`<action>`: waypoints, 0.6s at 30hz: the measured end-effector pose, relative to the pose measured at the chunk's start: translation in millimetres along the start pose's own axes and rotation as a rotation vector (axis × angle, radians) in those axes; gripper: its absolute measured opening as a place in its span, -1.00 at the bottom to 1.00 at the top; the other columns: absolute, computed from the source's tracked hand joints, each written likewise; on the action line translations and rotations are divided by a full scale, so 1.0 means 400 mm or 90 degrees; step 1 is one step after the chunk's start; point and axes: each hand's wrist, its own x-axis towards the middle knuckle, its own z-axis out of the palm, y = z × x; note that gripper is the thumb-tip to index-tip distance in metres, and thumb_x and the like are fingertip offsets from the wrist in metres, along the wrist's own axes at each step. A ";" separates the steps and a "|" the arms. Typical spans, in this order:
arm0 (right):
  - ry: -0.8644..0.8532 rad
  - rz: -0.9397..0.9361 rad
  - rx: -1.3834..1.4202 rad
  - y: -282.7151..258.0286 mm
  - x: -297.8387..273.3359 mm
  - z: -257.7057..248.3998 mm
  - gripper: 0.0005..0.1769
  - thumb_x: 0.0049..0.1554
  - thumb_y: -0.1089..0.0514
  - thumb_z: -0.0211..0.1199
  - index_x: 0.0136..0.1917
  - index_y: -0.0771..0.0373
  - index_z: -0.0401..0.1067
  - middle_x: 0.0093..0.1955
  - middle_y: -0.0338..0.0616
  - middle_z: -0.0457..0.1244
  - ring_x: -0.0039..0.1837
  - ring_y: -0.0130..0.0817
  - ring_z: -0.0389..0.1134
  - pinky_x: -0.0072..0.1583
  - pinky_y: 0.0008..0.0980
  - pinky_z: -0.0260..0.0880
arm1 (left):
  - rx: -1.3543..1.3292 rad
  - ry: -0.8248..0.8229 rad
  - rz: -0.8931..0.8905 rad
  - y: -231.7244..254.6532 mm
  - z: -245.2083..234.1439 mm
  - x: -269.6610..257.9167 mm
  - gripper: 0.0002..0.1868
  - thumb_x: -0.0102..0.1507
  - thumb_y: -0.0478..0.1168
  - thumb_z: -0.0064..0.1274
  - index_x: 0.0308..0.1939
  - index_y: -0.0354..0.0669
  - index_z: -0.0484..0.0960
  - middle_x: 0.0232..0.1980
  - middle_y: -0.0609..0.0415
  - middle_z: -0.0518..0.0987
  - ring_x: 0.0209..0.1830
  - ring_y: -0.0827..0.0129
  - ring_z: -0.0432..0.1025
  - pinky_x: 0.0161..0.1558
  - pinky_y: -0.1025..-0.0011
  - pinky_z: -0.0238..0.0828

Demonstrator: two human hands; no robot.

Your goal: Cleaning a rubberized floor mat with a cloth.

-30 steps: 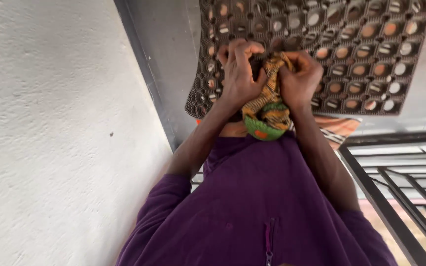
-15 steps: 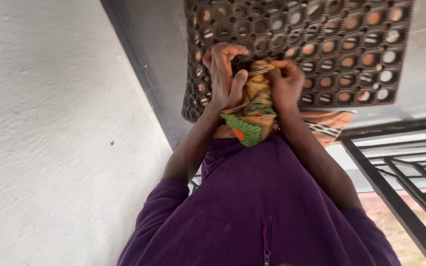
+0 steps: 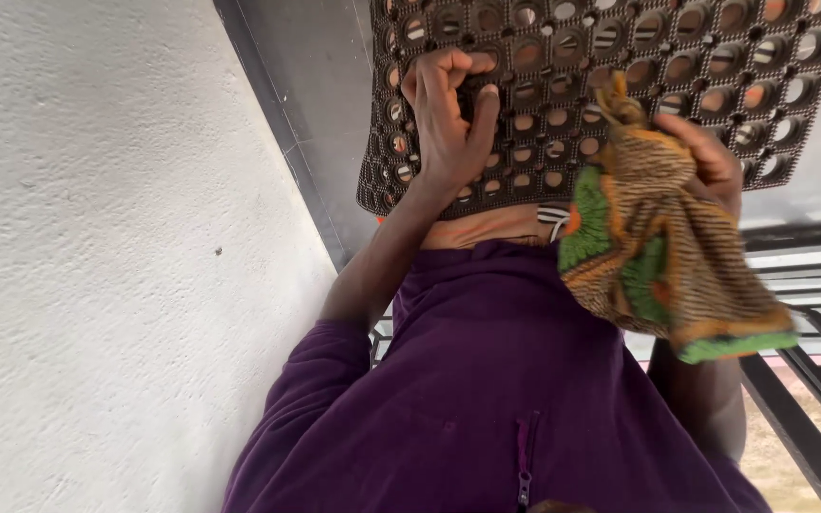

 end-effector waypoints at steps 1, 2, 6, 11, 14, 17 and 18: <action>-0.025 -0.006 -0.025 -0.007 0.000 0.008 -0.63 0.46 0.33 0.16 0.50 0.34 0.43 0.24 0.05 0.40 0.14 -0.35 0.50 0.21 -0.35 0.58 | 0.014 0.004 0.003 0.000 0.001 -0.002 -0.63 0.37 -0.36 0.09 0.17 -0.13 0.29 0.08 0.11 0.64 0.12 0.42 0.36 0.37 0.16 -0.06; -0.026 -0.008 -0.026 -0.009 0.025 0.051 -0.63 0.46 0.33 0.16 0.50 0.34 0.43 0.24 0.05 0.40 0.14 -0.35 0.50 0.21 -0.35 0.58 | 0.014 0.005 0.006 -0.003 0.003 -0.002 -0.63 0.37 -0.36 0.09 0.17 -0.13 0.29 0.08 0.11 0.64 0.12 0.42 0.36 0.37 0.16 -0.06; -0.138 -0.097 -0.567 0.008 0.096 0.234 -0.34 0.09 0.44 0.17 0.48 0.33 0.40 0.11 0.16 0.32 -0.05 -0.06 0.35 -0.06 -0.14 0.40 | -0.005 0.003 0.002 -0.003 -0.001 -0.001 -0.59 0.34 -0.39 0.07 0.19 -0.15 0.28 0.12 0.06 0.63 0.16 0.36 0.36 0.40 0.17 -0.06; -0.163 -0.140 -0.892 0.050 0.134 0.315 -0.21 0.06 0.17 0.34 0.53 0.38 0.26 0.11 0.28 0.30 -0.01 0.25 0.40 -0.04 0.09 0.40 | -0.044 -0.007 -0.027 0.002 -0.018 -0.006 -0.57 0.27 -0.44 -0.02 0.19 -0.18 0.26 0.11 0.08 0.67 0.15 0.36 0.37 0.41 0.17 -0.10; -0.207 -0.007 -0.851 0.050 0.182 0.297 -0.18 0.10 0.12 0.34 0.54 0.42 0.16 0.14 0.29 0.32 0.06 0.24 0.40 0.06 0.09 0.41 | -0.037 -0.017 -0.034 -0.004 -0.013 -0.005 -0.59 0.25 -0.45 -0.05 0.15 -0.17 0.26 0.10 0.05 0.68 0.13 0.37 0.37 0.42 0.17 -0.08; -0.300 0.160 -0.524 0.073 0.226 0.232 -0.29 0.25 0.13 0.25 0.57 0.42 0.16 0.24 0.14 0.34 0.18 0.00 0.42 0.19 -0.08 0.47 | -0.013 -0.027 -0.050 -0.019 -0.009 -0.014 -0.62 0.23 -0.45 -0.02 0.10 -0.15 0.32 0.09 0.04 0.69 0.12 0.33 0.34 0.40 0.20 -0.03; -0.314 0.161 -0.402 0.083 0.229 0.210 -0.30 0.28 0.15 0.23 0.59 0.44 0.15 0.31 0.10 0.32 0.22 -0.09 0.41 0.22 -0.15 0.48 | -0.053 -0.028 -0.034 -0.026 -0.008 -0.012 -0.61 0.27 -0.45 -0.02 0.14 -0.16 0.30 0.13 0.03 0.65 0.18 0.34 0.38 0.41 0.22 -0.05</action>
